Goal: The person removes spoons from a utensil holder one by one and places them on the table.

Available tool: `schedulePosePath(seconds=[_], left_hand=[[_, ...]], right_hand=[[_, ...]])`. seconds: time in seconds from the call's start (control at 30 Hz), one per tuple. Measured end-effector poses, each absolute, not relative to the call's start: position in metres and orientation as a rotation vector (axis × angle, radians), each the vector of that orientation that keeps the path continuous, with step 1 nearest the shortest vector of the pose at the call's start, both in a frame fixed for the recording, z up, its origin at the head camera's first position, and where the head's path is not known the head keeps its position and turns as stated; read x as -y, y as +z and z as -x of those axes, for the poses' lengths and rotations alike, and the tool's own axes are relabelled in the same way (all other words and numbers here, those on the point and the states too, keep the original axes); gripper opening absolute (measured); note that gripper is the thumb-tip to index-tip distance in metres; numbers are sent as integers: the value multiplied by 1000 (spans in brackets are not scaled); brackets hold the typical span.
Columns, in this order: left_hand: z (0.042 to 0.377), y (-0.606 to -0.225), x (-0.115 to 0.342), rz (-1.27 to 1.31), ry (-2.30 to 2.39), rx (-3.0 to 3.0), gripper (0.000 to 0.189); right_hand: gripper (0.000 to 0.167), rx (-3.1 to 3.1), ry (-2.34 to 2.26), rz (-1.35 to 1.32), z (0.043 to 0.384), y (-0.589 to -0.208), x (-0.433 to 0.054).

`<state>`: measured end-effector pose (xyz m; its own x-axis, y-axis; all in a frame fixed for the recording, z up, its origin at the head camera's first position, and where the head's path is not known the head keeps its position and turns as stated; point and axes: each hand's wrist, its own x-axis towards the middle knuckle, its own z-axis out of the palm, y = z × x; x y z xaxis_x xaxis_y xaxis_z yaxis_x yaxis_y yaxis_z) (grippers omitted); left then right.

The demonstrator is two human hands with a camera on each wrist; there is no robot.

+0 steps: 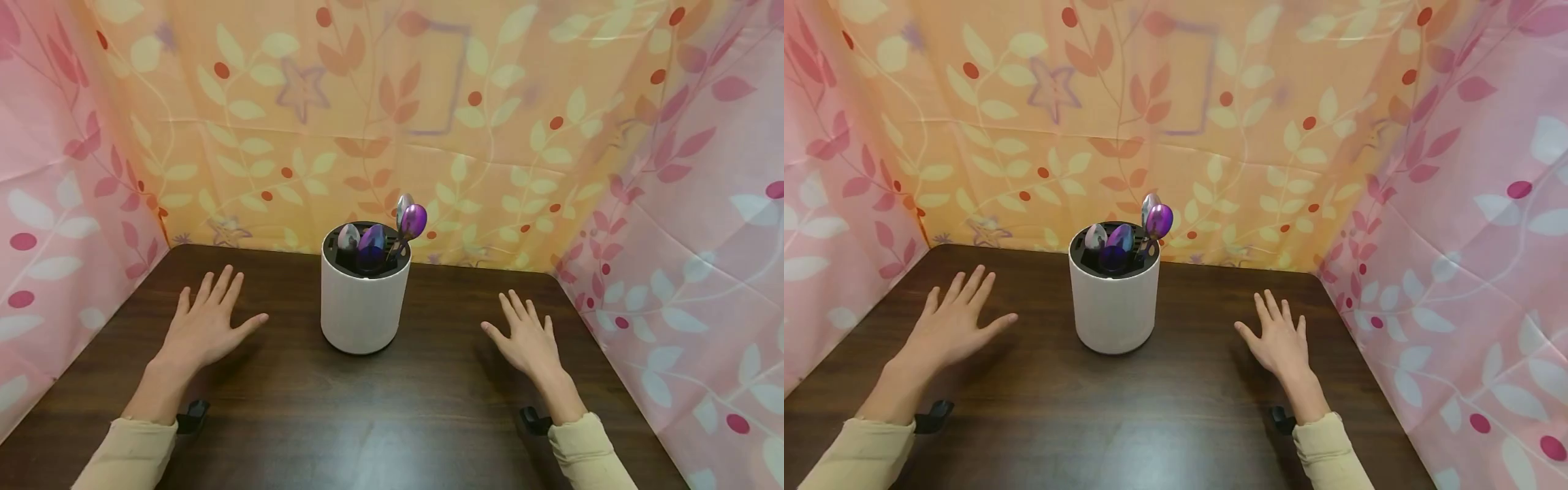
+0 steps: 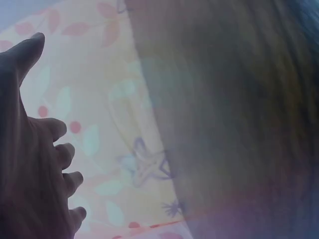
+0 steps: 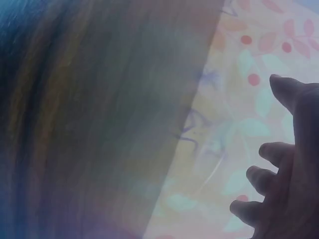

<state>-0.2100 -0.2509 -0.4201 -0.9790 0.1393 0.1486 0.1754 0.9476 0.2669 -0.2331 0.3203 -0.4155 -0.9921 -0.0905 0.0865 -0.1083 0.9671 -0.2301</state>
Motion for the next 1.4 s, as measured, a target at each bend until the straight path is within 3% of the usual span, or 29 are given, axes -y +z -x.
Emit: schedulePosePath(seconds=[0.33,0.77,1.4], left_hand=[[206,-397,236,297,-412,2838,102],[211,-351,187,410,-435,2731,101],[232,-332,130,561,-499,2712,107]], right_hand=[[83,2776,512,-239,220,-394,-309],[52,2211,919,-536,221,-350,-260],[40,1982,1246,-951,228,-306,-162]])
